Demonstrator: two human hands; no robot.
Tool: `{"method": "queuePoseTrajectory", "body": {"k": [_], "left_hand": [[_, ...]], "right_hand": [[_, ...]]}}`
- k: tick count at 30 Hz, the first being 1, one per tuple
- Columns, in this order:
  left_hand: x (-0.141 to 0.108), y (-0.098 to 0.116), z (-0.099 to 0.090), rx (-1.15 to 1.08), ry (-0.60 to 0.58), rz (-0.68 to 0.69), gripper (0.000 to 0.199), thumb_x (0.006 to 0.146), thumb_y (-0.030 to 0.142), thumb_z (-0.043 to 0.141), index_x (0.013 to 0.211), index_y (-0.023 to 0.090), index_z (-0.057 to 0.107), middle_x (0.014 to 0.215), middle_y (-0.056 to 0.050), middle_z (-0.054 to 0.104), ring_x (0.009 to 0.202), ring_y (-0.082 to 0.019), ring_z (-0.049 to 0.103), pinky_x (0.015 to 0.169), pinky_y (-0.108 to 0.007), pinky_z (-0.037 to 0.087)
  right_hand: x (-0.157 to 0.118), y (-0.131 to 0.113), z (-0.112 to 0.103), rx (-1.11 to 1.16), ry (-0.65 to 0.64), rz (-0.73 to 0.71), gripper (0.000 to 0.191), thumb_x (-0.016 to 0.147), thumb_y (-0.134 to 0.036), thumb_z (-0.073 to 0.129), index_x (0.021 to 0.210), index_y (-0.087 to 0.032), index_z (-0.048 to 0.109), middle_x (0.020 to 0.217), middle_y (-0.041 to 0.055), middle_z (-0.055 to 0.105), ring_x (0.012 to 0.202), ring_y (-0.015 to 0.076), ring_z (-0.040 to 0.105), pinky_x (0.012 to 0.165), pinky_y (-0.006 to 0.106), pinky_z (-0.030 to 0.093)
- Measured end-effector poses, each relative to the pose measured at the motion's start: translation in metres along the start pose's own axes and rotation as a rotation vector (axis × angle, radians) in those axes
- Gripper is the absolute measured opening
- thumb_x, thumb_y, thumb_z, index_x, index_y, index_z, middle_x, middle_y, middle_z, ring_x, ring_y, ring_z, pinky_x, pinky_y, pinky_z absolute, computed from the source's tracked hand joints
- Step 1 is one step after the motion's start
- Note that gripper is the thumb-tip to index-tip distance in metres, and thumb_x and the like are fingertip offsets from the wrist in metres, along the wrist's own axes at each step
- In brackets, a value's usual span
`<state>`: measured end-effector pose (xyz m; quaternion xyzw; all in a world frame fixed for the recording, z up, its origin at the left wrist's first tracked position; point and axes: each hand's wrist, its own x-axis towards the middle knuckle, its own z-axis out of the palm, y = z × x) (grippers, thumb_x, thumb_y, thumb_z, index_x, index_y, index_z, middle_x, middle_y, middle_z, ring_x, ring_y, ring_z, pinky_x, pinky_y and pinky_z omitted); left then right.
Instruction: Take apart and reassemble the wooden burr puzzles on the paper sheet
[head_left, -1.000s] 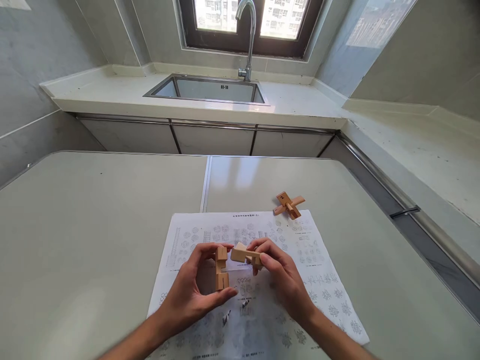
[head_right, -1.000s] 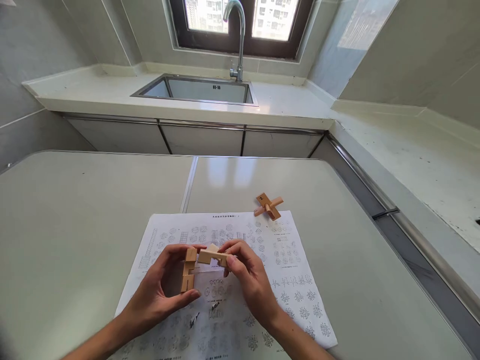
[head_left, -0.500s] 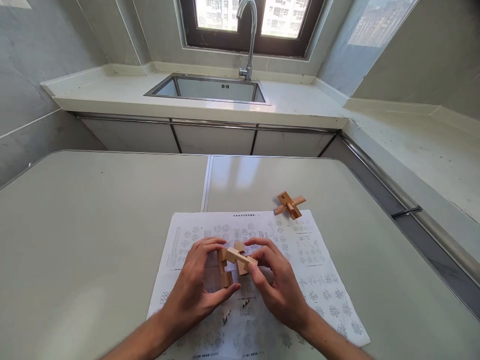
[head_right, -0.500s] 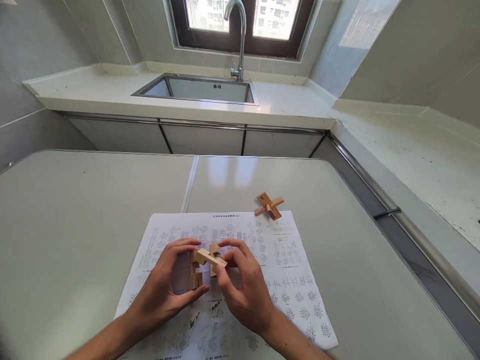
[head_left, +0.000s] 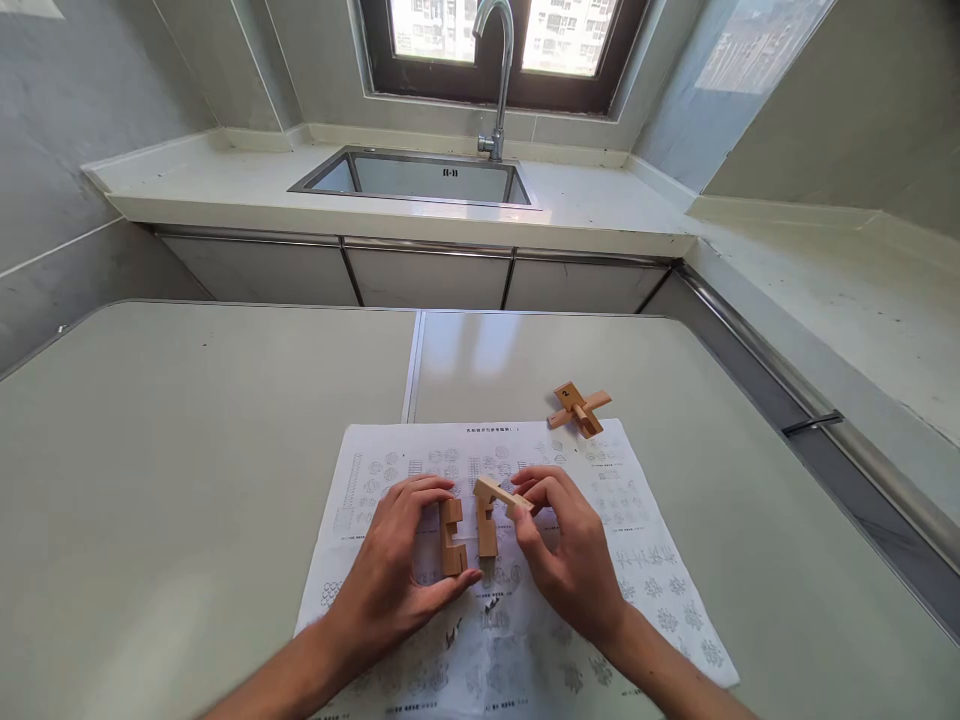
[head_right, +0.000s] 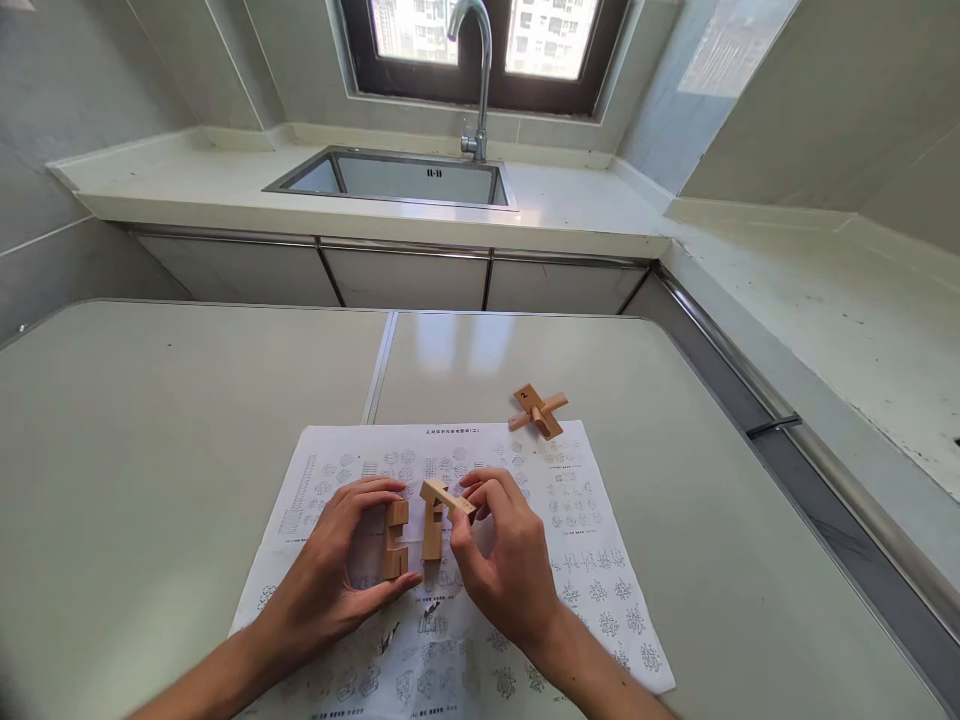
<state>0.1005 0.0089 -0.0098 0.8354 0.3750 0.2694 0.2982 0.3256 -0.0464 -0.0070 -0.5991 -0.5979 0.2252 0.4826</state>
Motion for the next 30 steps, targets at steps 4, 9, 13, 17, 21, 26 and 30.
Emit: {"method": "queuePoseTrajectory", "body": {"k": [4,9,13,17,21,26,30], "left_hand": [[0.0,-0.001,0.002,0.032,0.008,0.028,0.058,0.085,0.039,0.084,0.132,0.029,0.051,0.141,-0.013,0.059,0.137,-0.036,0.054,0.11,-0.056,0.052],[0.0,-0.001,0.001,0.056,0.003,0.044,0.059,0.086,0.039,0.084,0.133,0.028,0.051,0.141,-0.013,0.06,0.136,-0.036,0.055,0.11,-0.056,0.052],[0.002,0.002,0.0,0.072,0.001,0.057,0.059,0.084,0.036,0.084,0.133,0.028,0.052,0.139,-0.012,0.062,0.135,-0.036,0.057,0.109,-0.055,0.053],[0.003,0.003,0.0,0.073,0.009,0.061,0.057,0.083,0.031,0.084,0.13,0.028,0.053,0.136,-0.011,0.064,0.131,-0.035,0.06,0.108,-0.054,0.054],[0.0,0.0,0.002,0.053,-0.006,0.024,0.061,0.084,0.027,0.082,0.135,0.029,0.048,0.138,-0.012,0.062,0.132,-0.035,0.058,0.108,-0.056,0.052],[-0.002,0.0,0.002,0.024,-0.029,-0.001,0.072,0.081,0.021,0.083,0.142,0.034,0.046,0.141,-0.009,0.063,0.131,-0.034,0.059,0.107,-0.054,0.054],[-0.001,0.004,-0.001,0.005,-0.051,-0.006,0.067,0.081,0.02,0.083,0.138,0.034,0.051,0.135,-0.007,0.066,0.126,-0.033,0.063,0.104,-0.051,0.056]], "right_hand": [[0.002,0.008,-0.003,-0.241,0.067,-0.083,0.015,0.09,-0.017,0.059,0.085,-0.025,0.048,0.101,0.0085,0.064,0.084,0.022,0.063,0.066,0.033,0.05],[0.002,0.009,-0.001,-0.386,-0.011,-0.144,0.026,0.08,-0.014,0.061,0.077,-0.026,0.039,0.075,0.0004,0.05,0.067,0.0193,0.048,0.057,0.032,0.038],[-0.001,0.008,0.004,-0.324,-0.129,-0.197,0.03,0.077,-0.011,0.062,0.076,-0.026,0.036,0.075,0.0001,0.05,0.068,0.0189,0.048,0.059,0.032,0.039],[-0.002,0.008,0.007,-0.266,-0.22,-0.265,0.026,0.08,-0.007,0.06,0.08,-0.025,0.042,0.088,0.0043,0.06,0.083,0.0232,0.058,0.072,0.036,0.049],[-0.003,0.007,0.007,-0.212,-0.265,-0.28,0.022,0.086,-0.009,0.06,0.088,-0.025,0.045,0.093,0.0052,0.063,0.087,0.0236,0.059,0.076,0.038,0.052],[-0.004,0.003,0.008,-0.178,-0.34,-0.341,0.02,0.089,-0.009,0.056,0.093,-0.026,0.046,0.091,0.0046,0.064,0.085,0.0229,0.06,0.075,0.038,0.055],[-0.004,-0.001,0.009,-0.12,-0.358,-0.405,0.02,0.092,-0.007,0.053,0.097,-0.026,0.049,0.097,0.0055,0.07,0.089,0.0228,0.066,0.077,0.038,0.058]]}}
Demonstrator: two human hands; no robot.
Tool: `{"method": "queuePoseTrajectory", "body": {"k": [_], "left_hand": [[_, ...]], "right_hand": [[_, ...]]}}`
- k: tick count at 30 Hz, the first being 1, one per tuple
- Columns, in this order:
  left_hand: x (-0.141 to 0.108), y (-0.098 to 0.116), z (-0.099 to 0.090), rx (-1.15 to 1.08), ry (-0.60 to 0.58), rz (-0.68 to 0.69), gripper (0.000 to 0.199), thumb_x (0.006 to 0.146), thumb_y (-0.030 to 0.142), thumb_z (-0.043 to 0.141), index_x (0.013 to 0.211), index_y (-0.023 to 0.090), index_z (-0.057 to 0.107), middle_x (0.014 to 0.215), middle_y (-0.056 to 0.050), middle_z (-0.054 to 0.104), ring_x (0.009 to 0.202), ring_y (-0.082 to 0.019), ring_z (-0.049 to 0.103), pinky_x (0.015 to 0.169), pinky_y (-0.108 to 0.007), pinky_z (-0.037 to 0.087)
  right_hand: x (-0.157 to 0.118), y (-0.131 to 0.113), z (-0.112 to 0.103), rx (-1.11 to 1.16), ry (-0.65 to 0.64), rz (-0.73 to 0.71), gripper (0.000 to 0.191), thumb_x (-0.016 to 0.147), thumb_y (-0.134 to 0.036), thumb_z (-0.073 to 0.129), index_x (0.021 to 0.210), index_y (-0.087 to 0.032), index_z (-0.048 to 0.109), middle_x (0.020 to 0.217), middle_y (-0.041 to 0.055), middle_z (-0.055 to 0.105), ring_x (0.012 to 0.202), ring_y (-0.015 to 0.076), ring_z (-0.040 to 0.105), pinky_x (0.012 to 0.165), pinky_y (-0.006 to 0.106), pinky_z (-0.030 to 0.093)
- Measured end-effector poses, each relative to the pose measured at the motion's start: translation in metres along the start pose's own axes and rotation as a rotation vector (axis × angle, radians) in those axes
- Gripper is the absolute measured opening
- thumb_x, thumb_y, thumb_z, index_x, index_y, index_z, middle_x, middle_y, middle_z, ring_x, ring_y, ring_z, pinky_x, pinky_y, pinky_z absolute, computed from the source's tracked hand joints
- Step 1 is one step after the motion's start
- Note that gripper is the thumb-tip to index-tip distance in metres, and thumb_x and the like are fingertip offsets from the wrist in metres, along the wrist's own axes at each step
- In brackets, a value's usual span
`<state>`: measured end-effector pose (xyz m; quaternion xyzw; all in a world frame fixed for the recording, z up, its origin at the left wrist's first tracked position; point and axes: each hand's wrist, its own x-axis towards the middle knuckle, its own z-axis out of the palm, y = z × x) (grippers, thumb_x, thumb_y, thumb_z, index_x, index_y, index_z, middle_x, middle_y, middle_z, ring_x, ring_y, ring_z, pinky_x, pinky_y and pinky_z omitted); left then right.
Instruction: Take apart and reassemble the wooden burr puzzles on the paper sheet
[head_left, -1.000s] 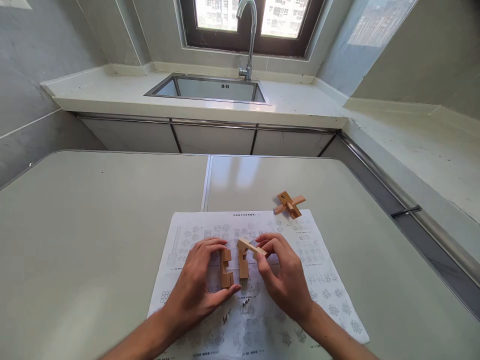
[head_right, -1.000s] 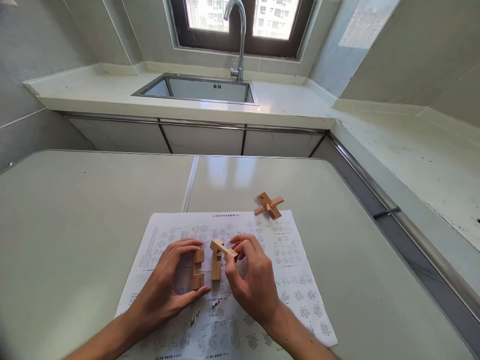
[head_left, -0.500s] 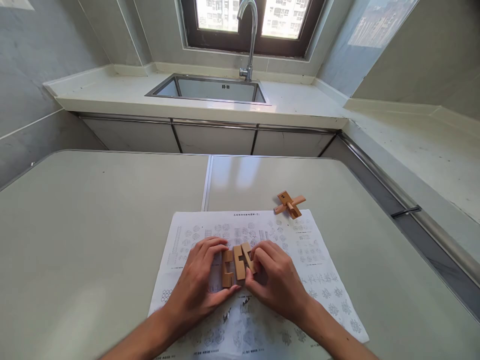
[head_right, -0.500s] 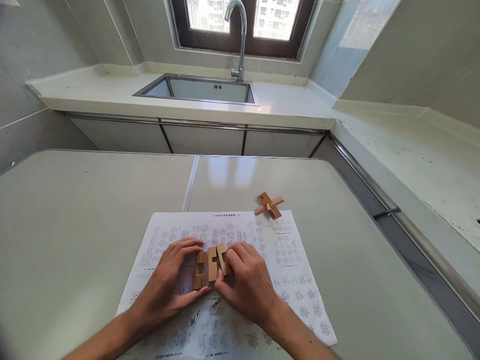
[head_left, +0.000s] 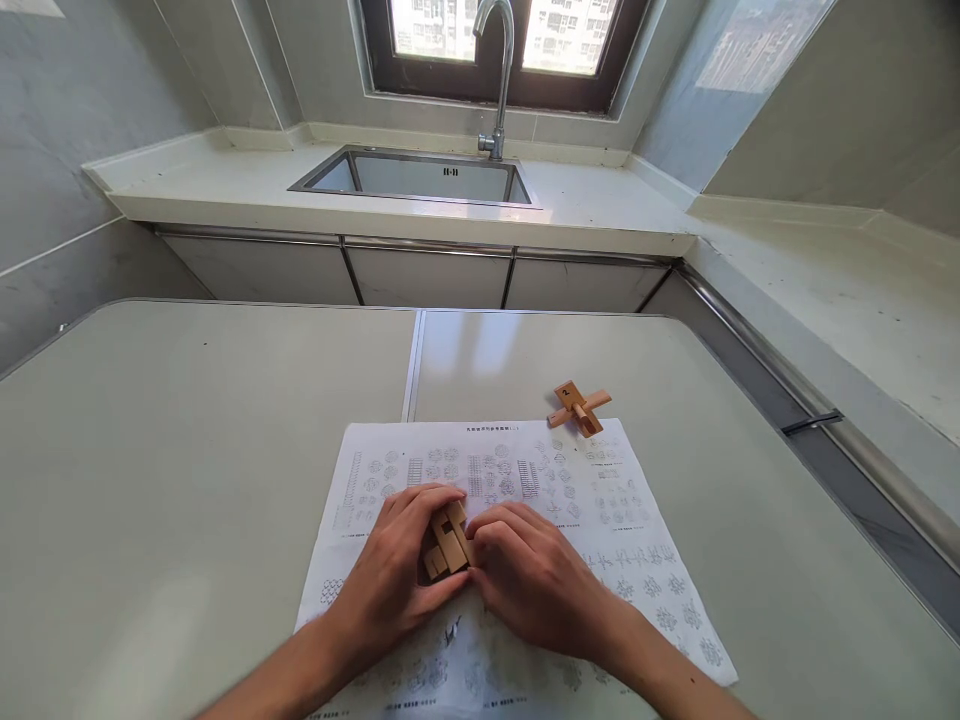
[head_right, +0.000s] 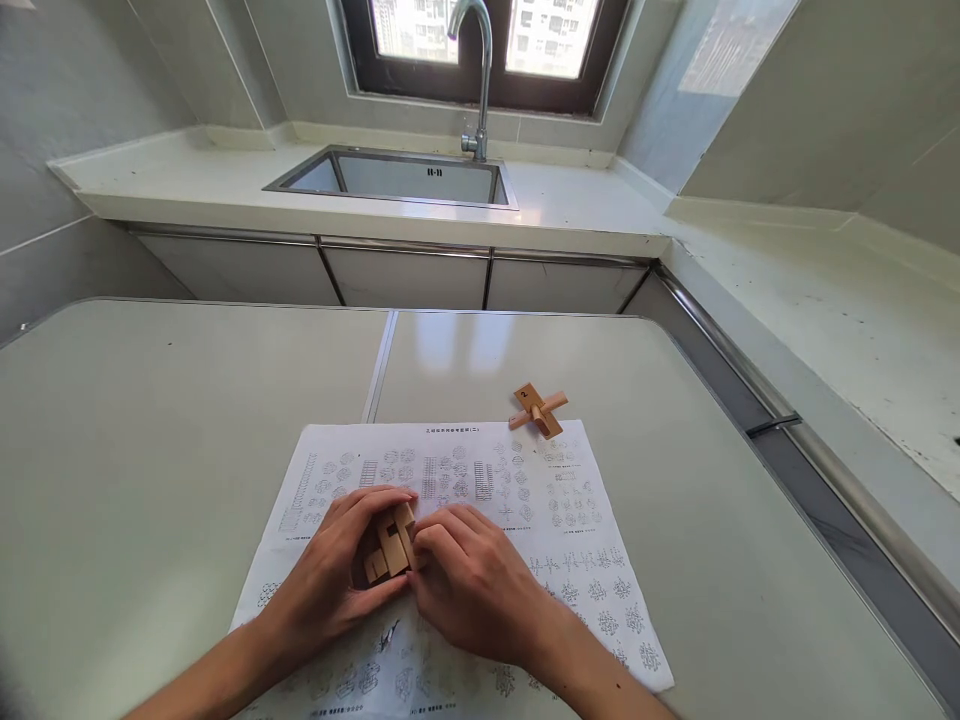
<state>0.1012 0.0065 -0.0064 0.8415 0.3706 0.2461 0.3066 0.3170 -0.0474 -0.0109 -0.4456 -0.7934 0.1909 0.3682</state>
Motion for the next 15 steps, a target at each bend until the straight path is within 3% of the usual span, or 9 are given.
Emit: {"method": "queuePoseTrajectory", "body": {"k": [4,8,15], "left_hand": [[0.001,0.002,-0.001,-0.005,-0.006,0.0,0.06,0.082,0.019,0.082,0.133,0.033,0.054,0.129,-0.007,0.068,0.121,-0.032,0.065,0.101,-0.049,0.058],[0.0,0.0,0.0,-0.013,-0.008,0.03,0.053,0.089,0.016,0.073,0.135,0.032,0.052,0.136,-0.008,0.065,0.128,-0.03,0.063,0.107,-0.05,0.057],[0.008,-0.02,-0.018,0.066,0.061,-0.025,0.033,0.1,0.03,0.064,0.132,0.028,0.054,0.146,-0.009,0.058,0.134,-0.029,0.061,0.111,-0.048,0.055]], "right_hand": [[0.002,-0.002,-0.001,0.025,0.03,-0.038,0.019,0.097,-0.007,0.051,0.1,-0.026,0.052,0.104,0.0072,0.075,0.097,0.0234,0.072,0.083,0.041,0.062],[0.001,0.0,-0.002,0.03,0.069,-0.03,0.021,0.099,-0.006,0.051,0.107,-0.026,0.052,0.107,0.0081,0.075,0.099,0.0231,0.074,0.085,0.041,0.063],[-0.002,0.009,-0.002,0.018,0.068,0.076,0.023,0.099,-0.008,0.052,0.114,-0.025,0.053,0.112,0.0107,0.071,0.104,0.0267,0.067,0.087,0.045,0.06]]}}
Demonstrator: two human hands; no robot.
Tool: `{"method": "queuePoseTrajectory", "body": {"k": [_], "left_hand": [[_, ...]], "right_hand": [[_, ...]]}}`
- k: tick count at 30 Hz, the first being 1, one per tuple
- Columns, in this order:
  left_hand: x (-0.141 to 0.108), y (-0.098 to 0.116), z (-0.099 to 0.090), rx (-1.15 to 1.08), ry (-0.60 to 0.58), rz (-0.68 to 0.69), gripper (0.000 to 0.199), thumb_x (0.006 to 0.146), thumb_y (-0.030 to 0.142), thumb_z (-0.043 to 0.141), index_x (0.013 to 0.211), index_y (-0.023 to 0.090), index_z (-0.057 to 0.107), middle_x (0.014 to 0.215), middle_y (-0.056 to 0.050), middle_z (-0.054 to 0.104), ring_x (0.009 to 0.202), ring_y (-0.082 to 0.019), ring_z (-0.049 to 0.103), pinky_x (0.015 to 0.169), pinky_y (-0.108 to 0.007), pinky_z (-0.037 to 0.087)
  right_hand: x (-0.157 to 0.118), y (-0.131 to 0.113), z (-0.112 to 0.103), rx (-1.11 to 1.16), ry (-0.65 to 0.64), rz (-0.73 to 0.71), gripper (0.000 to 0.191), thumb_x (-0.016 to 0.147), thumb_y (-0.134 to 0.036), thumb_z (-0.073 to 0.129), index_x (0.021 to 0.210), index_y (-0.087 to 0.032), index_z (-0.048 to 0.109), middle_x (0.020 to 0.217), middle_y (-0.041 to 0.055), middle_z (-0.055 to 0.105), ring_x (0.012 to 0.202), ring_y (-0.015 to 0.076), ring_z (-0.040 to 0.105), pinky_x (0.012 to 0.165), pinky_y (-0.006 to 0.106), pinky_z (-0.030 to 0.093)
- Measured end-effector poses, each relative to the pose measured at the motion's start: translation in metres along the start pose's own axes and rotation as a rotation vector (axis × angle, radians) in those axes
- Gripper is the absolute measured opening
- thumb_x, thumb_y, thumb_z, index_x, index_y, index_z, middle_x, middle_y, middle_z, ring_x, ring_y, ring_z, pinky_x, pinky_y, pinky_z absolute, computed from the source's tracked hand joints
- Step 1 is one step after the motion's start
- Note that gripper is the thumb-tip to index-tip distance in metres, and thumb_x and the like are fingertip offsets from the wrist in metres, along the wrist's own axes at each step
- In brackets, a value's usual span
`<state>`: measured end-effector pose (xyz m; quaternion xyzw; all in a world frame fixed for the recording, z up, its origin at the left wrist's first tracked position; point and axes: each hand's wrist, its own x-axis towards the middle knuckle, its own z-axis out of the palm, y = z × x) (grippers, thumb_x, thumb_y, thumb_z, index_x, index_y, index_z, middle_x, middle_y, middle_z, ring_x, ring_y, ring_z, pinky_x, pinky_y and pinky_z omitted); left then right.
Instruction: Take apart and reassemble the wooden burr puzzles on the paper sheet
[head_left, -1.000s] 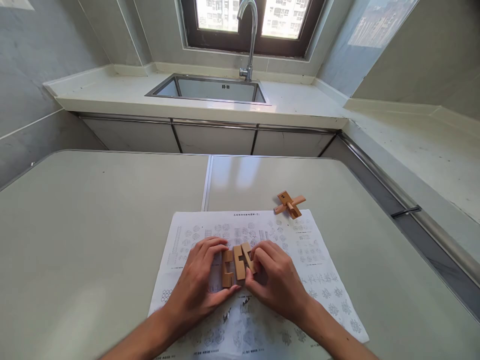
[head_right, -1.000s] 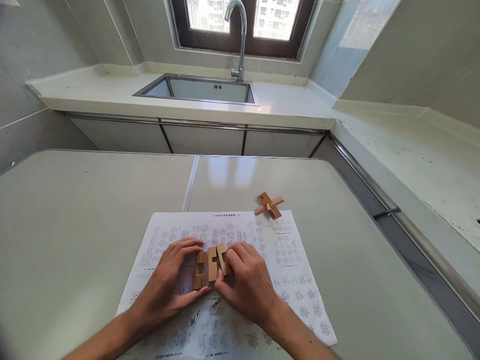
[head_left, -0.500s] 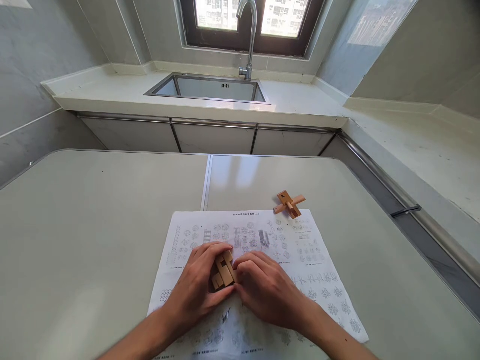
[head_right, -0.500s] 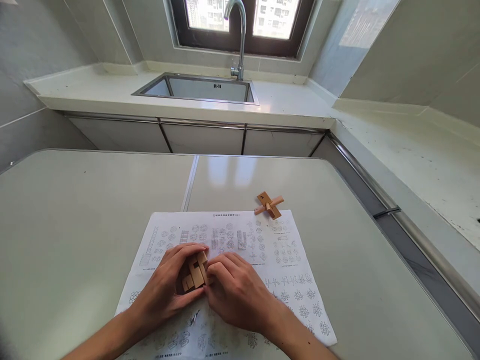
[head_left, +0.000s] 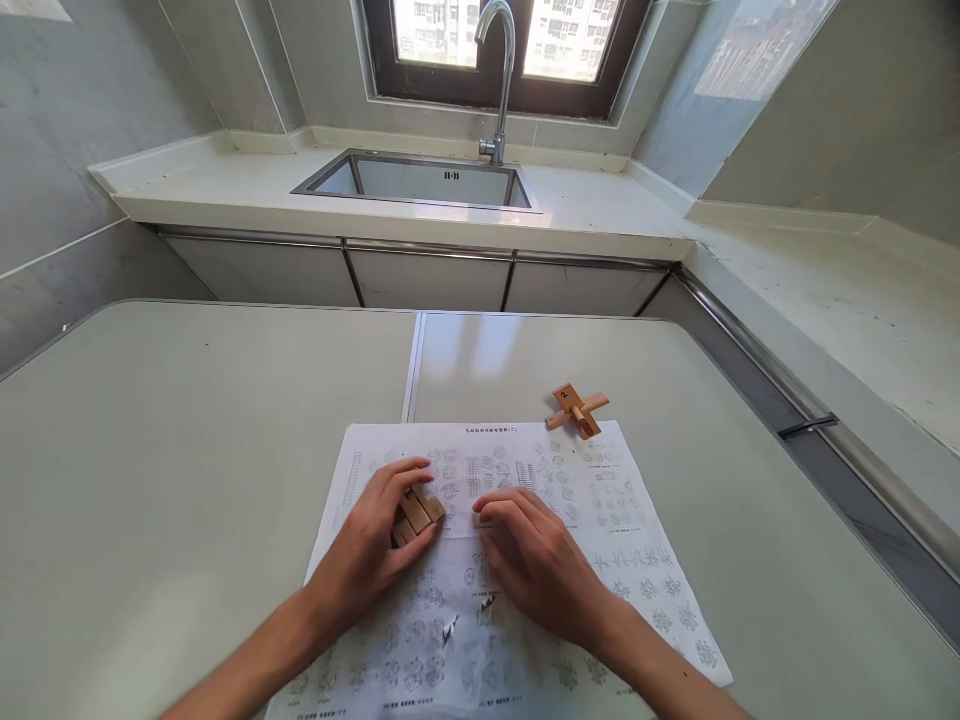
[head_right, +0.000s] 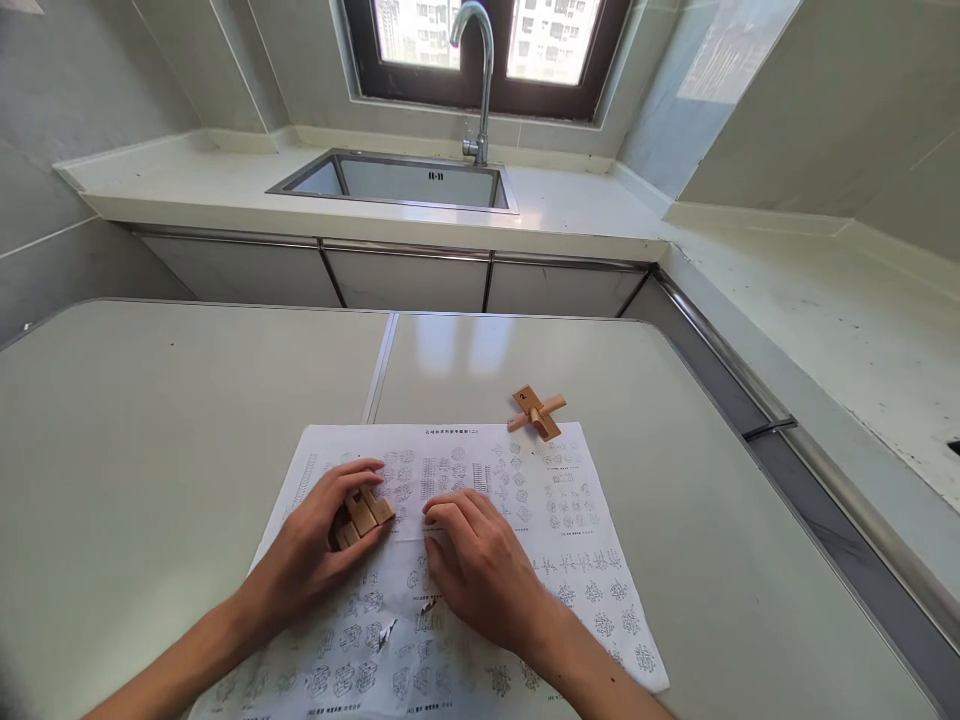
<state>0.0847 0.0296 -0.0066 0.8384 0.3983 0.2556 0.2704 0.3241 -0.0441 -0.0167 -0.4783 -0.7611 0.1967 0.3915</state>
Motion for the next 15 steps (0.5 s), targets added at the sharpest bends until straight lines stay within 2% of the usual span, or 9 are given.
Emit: {"method": "queuePoseTrajectory", "body": {"k": [4,8,11,15], "left_hand": [[0.011,-0.016,-0.016,0.06,0.071,-0.064,0.032,0.103,0.04,0.061,0.131,0.026,0.055,0.145,-0.011,0.057,0.132,-0.029,0.061,0.109,-0.047,0.054],[0.018,-0.031,-0.029,0.109,0.096,-0.06,0.029,0.102,0.045,0.06,0.123,0.025,0.059,0.144,-0.011,0.057,0.128,-0.029,0.061,0.105,-0.045,0.055],[0.022,-0.041,-0.038,0.126,0.051,-0.072,0.03,0.101,0.048,0.06,0.12,0.026,0.061,0.144,-0.01,0.057,0.115,-0.026,0.067,0.09,-0.038,0.059],[0.025,-0.049,-0.047,0.141,0.033,-0.083,0.027,0.096,0.046,0.064,0.113,0.025,0.063,0.142,-0.01,0.06,0.096,-0.022,0.07,0.076,-0.033,0.058]], "right_hand": [[0.001,0.001,0.001,-0.013,-0.033,0.001,0.022,0.098,-0.007,0.051,0.112,-0.024,0.053,0.112,0.0106,0.069,0.104,0.0269,0.064,0.088,0.045,0.059],[0.0,0.002,0.002,-0.007,-0.047,0.002,0.022,0.098,-0.006,0.052,0.112,-0.023,0.053,0.114,0.0107,0.068,0.104,0.0266,0.062,0.089,0.045,0.058],[-0.001,0.003,0.002,0.001,-0.042,0.002,0.021,0.099,-0.006,0.052,0.112,-0.022,0.054,0.114,0.0102,0.068,0.103,0.0256,0.062,0.087,0.043,0.058],[0.0,0.005,0.002,0.005,-0.023,-0.004,0.021,0.099,-0.006,0.052,0.111,-0.022,0.054,0.113,0.0099,0.069,0.103,0.0248,0.062,0.087,0.041,0.058]]}}
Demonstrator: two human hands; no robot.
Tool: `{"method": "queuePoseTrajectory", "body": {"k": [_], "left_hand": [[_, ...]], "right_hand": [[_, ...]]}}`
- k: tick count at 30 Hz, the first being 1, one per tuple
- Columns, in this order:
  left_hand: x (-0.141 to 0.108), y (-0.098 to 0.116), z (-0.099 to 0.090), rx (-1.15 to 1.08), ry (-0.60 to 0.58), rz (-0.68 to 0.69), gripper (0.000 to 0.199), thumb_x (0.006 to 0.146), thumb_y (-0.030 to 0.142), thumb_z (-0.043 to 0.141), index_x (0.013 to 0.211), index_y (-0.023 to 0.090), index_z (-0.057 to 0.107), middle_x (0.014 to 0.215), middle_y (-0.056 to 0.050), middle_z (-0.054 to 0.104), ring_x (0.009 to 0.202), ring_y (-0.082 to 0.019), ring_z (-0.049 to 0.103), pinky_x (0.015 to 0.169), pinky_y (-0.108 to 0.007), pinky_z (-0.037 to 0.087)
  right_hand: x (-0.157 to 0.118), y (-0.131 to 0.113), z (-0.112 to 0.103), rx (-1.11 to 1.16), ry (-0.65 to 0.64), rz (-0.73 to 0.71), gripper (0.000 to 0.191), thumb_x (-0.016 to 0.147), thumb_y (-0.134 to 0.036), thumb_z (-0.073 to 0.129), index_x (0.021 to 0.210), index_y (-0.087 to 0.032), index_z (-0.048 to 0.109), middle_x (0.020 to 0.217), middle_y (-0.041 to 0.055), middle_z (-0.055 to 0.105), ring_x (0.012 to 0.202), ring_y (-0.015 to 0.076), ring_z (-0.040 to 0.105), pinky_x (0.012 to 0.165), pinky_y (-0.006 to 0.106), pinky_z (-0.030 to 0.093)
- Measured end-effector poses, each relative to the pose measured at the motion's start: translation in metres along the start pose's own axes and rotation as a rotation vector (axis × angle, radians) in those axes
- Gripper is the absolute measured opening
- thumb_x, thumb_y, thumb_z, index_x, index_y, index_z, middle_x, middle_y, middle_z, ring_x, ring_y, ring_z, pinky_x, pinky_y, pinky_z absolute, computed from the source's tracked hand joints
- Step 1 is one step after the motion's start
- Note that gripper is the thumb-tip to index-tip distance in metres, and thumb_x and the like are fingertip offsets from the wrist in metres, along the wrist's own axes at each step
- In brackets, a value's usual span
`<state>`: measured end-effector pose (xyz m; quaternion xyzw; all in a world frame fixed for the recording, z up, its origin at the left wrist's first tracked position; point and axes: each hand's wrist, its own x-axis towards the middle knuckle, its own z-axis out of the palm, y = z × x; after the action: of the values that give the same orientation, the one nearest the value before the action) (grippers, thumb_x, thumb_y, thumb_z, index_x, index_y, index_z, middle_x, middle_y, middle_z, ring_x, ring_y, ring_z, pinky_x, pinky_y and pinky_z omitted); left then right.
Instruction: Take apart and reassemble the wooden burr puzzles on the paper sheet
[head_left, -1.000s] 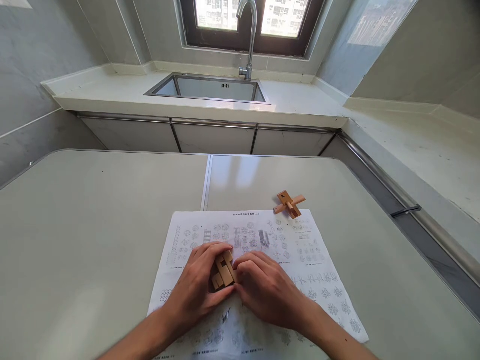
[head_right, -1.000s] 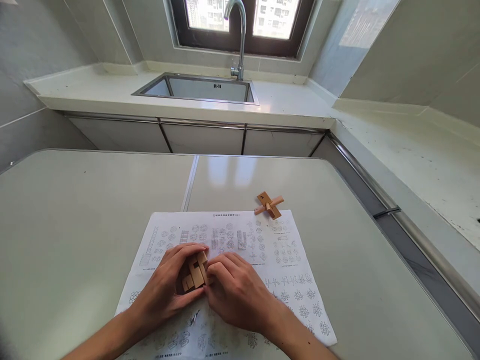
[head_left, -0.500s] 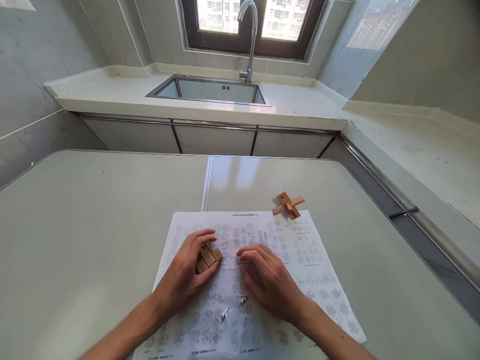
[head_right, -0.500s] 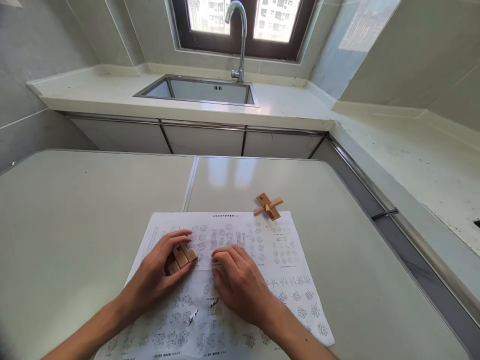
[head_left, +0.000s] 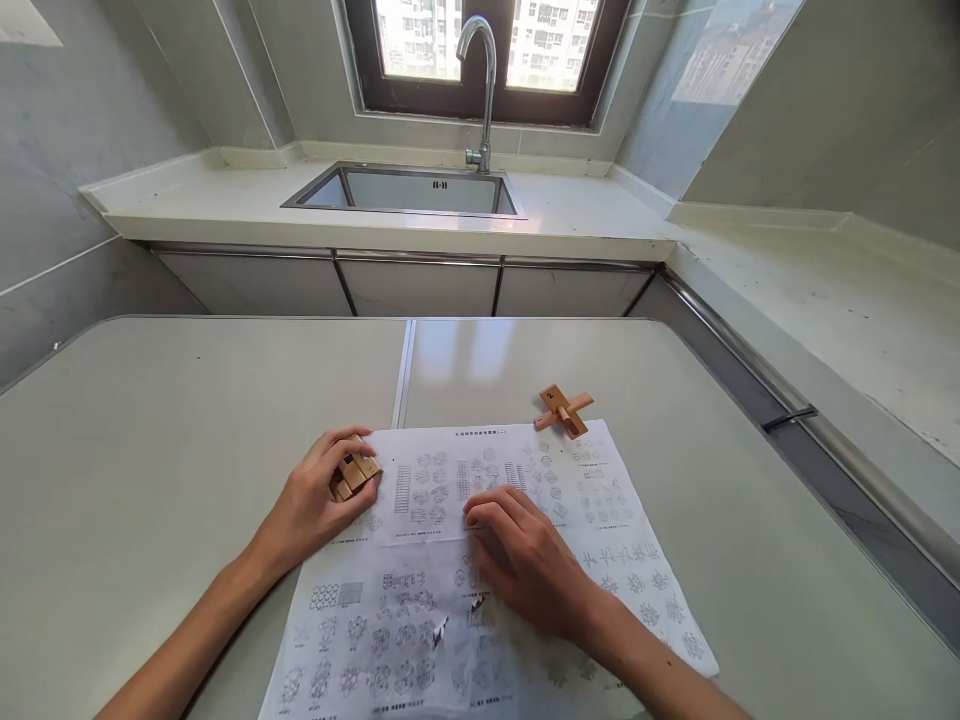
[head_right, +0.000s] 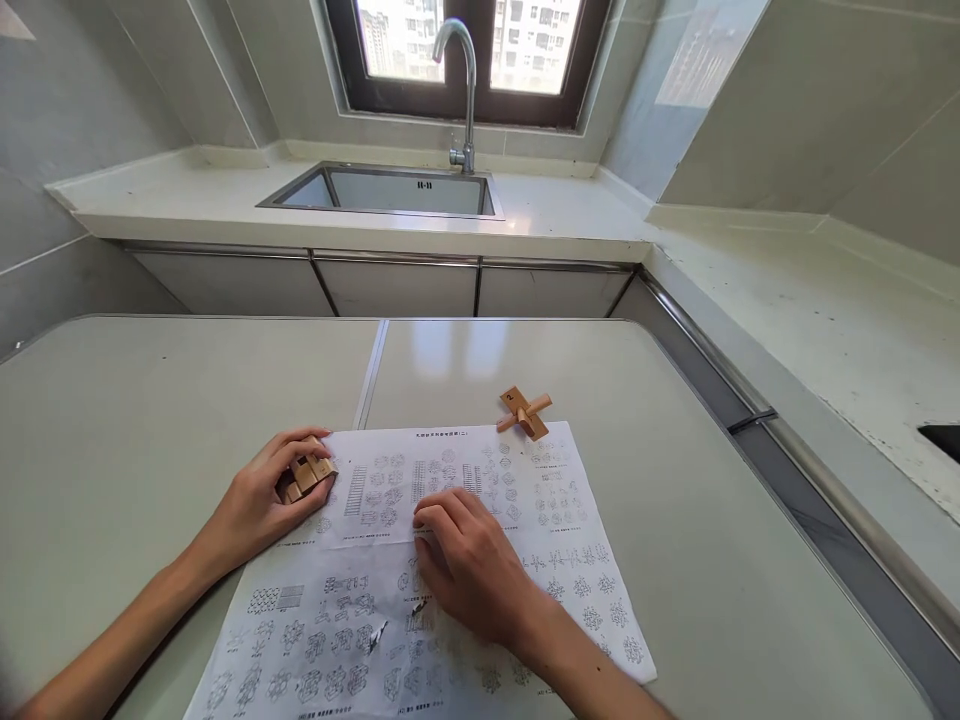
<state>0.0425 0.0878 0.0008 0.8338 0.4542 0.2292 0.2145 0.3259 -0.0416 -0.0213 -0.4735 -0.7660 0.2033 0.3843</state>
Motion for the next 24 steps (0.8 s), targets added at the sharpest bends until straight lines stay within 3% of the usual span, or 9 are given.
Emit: {"method": "queuePoseTrajectory", "body": {"k": [4,8,13,17,20,24], "left_hand": [[0.001,-0.001,-0.003,0.039,0.007,0.046,0.024,0.094,0.04,0.063,0.113,0.025,0.064,0.144,-0.01,0.06,0.11,-0.026,0.067,0.081,-0.035,0.059],[-0.001,0.006,-0.003,0.14,0.078,0.111,0.034,0.093,0.041,0.067,0.123,0.026,0.064,0.154,-0.012,0.052,0.128,-0.033,0.059,0.085,-0.041,0.06],[-0.005,0.02,0.001,0.149,0.135,0.277,0.027,0.098,0.028,0.064,0.125,0.026,0.063,0.151,-0.013,0.054,0.132,-0.031,0.058,0.091,-0.041,0.06],[-0.007,0.03,0.007,0.146,0.124,0.498,0.026,0.096,0.013,0.066,0.118,0.026,0.066,0.129,-0.009,0.068,0.126,-0.028,0.062,0.107,-0.047,0.052],[-0.009,0.035,0.01,0.147,0.134,0.57,0.025,0.095,0.009,0.067,0.114,0.025,0.067,0.111,-0.006,0.073,0.105,-0.023,0.068,0.097,-0.041,0.054],[-0.012,0.037,0.01,0.141,0.137,0.594,0.022,0.096,0.009,0.066,0.113,0.024,0.067,0.101,-0.005,0.073,0.092,-0.02,0.069,0.086,-0.036,0.054]], "right_hand": [[0.003,0.005,-0.003,0.001,0.048,0.011,0.021,0.098,-0.006,0.054,0.109,-0.023,0.055,0.111,0.0091,0.069,0.102,0.0246,0.064,0.087,0.041,0.058],[0.006,0.014,-0.008,0.033,0.114,0.066,0.017,0.098,-0.009,0.054,0.106,-0.023,0.058,0.109,0.0087,0.07,0.101,0.024,0.065,0.089,0.04,0.056],[0.012,0.022,-0.02,0.183,0.23,0.303,0.01,0.102,-0.023,0.055,0.098,-0.021,0.064,0.094,0.0062,0.07,0.087,0.0208,0.066,0.079,0.035,0.054],[0.018,0.027,-0.031,0.511,0.318,0.543,0.029,0.103,-0.045,0.059,0.09,-0.02,0.064,0.084,0.0039,0.069,0.07,0.0158,0.064,0.064,0.029,0.051],[0.022,0.034,-0.04,0.813,0.39,0.635,0.039,0.095,-0.057,0.069,0.087,-0.019,0.063,0.088,0.0033,0.069,0.064,0.012,0.061,0.051,0.023,0.046],[0.022,0.044,-0.05,1.226,0.485,0.731,0.041,0.088,-0.057,0.079,0.093,-0.018,0.068,0.086,0.0022,0.069,0.059,0.0096,0.059,0.041,0.018,0.039]]}}
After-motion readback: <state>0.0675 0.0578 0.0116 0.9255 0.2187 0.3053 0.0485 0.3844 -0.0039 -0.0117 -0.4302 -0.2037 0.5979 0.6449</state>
